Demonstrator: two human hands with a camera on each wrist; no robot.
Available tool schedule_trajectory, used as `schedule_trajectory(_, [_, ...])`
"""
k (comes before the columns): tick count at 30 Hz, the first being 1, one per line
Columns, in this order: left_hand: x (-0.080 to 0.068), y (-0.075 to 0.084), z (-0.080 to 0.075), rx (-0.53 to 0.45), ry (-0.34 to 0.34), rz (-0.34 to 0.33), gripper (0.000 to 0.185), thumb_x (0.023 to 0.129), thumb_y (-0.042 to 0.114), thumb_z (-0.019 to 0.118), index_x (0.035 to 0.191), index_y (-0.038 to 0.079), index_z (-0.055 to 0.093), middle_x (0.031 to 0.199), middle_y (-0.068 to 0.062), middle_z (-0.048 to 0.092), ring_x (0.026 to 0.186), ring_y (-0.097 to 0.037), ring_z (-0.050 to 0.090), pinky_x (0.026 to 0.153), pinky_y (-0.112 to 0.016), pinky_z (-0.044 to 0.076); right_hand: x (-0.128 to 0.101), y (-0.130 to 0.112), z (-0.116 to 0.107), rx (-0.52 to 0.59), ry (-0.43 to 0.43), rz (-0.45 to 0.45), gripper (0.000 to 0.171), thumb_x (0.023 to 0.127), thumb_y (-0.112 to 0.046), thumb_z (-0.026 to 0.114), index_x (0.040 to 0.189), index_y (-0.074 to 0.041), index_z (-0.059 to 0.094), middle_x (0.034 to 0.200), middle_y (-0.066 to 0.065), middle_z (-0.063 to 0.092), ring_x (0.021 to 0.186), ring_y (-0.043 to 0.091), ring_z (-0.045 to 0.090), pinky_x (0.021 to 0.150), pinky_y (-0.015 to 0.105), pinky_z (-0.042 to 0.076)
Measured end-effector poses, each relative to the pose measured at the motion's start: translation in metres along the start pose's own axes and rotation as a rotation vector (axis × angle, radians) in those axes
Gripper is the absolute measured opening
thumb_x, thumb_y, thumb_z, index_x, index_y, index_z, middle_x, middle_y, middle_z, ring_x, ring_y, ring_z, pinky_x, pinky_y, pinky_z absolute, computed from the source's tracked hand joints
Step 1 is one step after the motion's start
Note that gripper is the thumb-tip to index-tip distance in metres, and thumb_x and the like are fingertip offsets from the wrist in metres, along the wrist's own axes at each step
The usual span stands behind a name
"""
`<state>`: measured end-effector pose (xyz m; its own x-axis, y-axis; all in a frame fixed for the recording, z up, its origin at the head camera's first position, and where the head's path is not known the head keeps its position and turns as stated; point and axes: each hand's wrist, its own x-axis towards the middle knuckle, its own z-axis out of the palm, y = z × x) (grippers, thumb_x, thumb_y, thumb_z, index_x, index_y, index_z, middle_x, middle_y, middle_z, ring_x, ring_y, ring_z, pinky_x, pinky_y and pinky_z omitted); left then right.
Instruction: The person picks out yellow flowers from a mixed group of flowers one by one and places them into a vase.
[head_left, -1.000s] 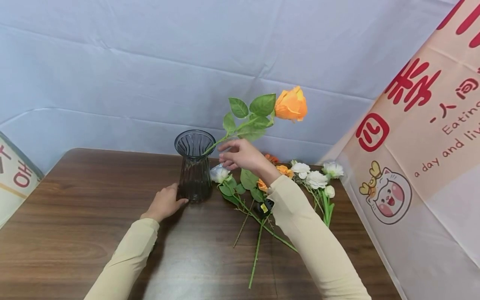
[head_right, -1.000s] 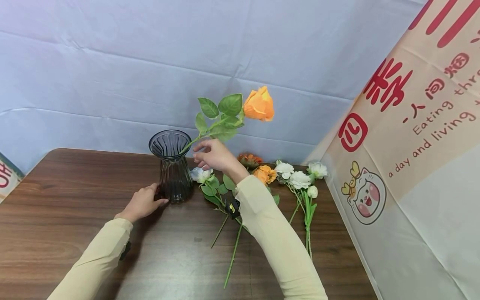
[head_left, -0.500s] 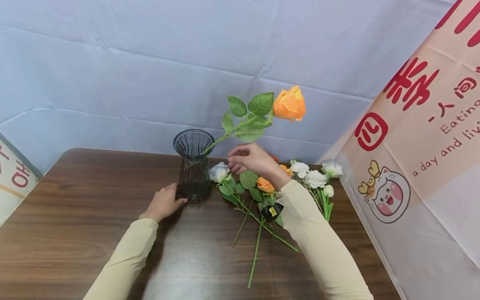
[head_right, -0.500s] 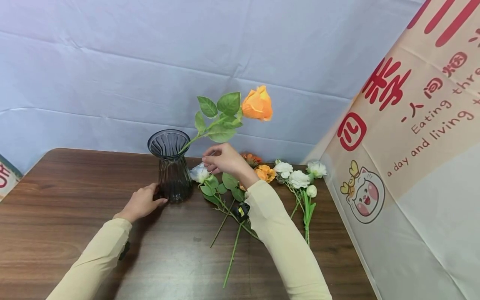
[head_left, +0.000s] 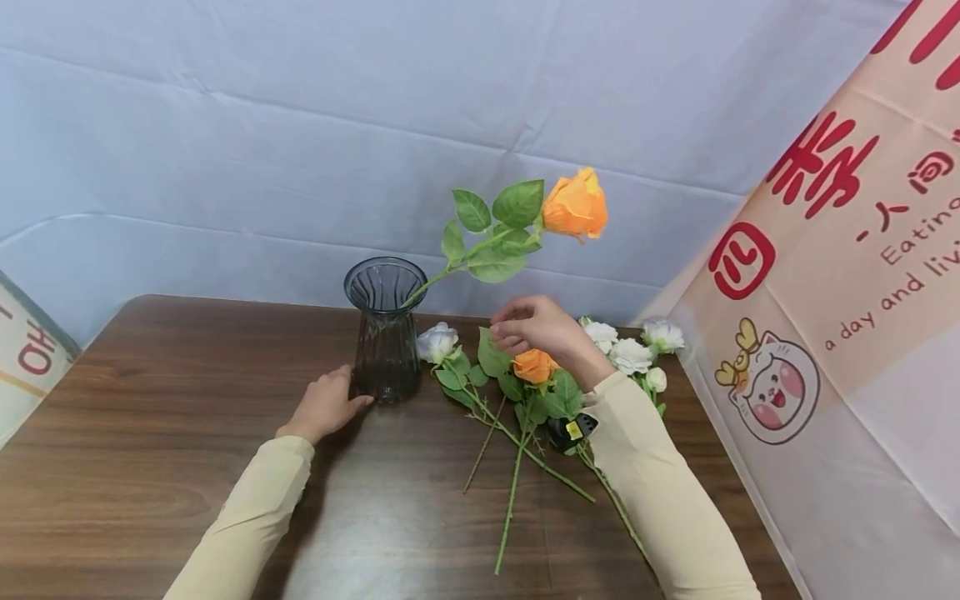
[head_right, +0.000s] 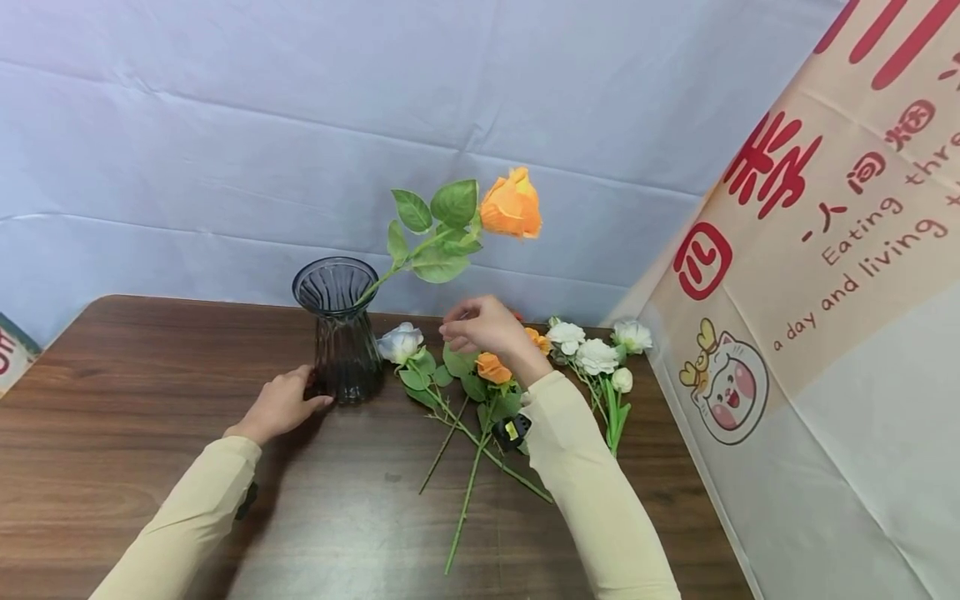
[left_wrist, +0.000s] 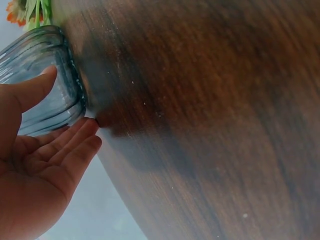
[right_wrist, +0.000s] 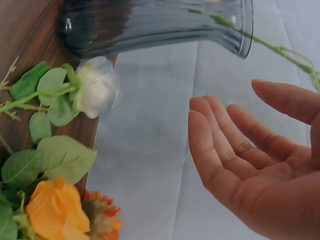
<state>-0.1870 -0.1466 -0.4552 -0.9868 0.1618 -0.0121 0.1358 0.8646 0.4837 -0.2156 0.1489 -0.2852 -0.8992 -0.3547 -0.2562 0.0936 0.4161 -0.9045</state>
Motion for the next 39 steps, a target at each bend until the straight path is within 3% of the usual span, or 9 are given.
schedule_trajectory(5, [-0.001,0.0,0.0,0.004,-0.004,-0.006,0.063,0.087,0.026,0.063,0.126,-0.017,0.04,0.117,-0.035,0.05,0.103,-0.049,0.05,0.087,-0.057,0.04,-0.002,0.013,-0.01,-0.028,0.054,0.051,0.024,0.09,-0.008,0.056,0.108,0.008,0.057,0.105,0.022,0.059,0.081,0.027,0.063,0.074,0.04,0.054])
schedule_trajectory(14, [0.001,-0.001,0.001,-0.001,0.007,0.007,0.061,0.087,0.026,0.063,0.125,-0.015,0.041,0.116,-0.033,0.052,0.103,-0.048,0.051,0.087,-0.058,0.039,-0.007,0.045,-0.024,-0.019,0.079,0.099,0.027,0.091,-0.007,0.054,0.109,0.013,0.055,0.101,0.024,0.06,0.09,0.038,0.06,0.074,0.042,0.053])
schedule_trajectory(20, [0.001,-0.001,-0.001,-0.009,0.01,0.004,0.061,0.087,0.026,0.063,0.125,-0.015,0.041,0.116,-0.033,0.051,0.103,-0.048,0.05,0.088,-0.058,0.039,-0.01,0.072,-0.03,0.01,0.089,0.142,0.026,0.09,-0.006,0.055,0.108,0.013,0.055,0.093,0.018,0.062,0.083,0.032,0.063,0.075,0.043,0.053])
schedule_trajectory(25, [0.001,0.0,-0.002,-0.008,0.005,-0.006,0.061,0.087,0.026,0.063,0.125,-0.015,0.041,0.116,-0.034,0.052,0.103,-0.048,0.051,0.086,-0.058,0.04,-0.014,0.093,-0.034,0.018,0.094,0.174,0.024,0.091,-0.006,0.052,0.105,0.013,0.055,0.098,0.024,0.062,0.079,0.028,0.064,0.072,0.041,0.054])
schedule_trajectory(39, [-0.001,0.003,-0.002,0.009,-0.014,-0.009,0.063,0.087,0.026,0.062,0.126,-0.017,0.039,0.119,-0.035,0.048,0.105,-0.049,0.049,0.089,-0.058,0.039,-0.024,0.139,-0.035,0.064,0.135,0.226,0.021,0.087,0.0,0.054,0.101,0.015,0.056,0.09,0.024,0.063,0.07,0.026,0.064,0.066,0.04,0.055])
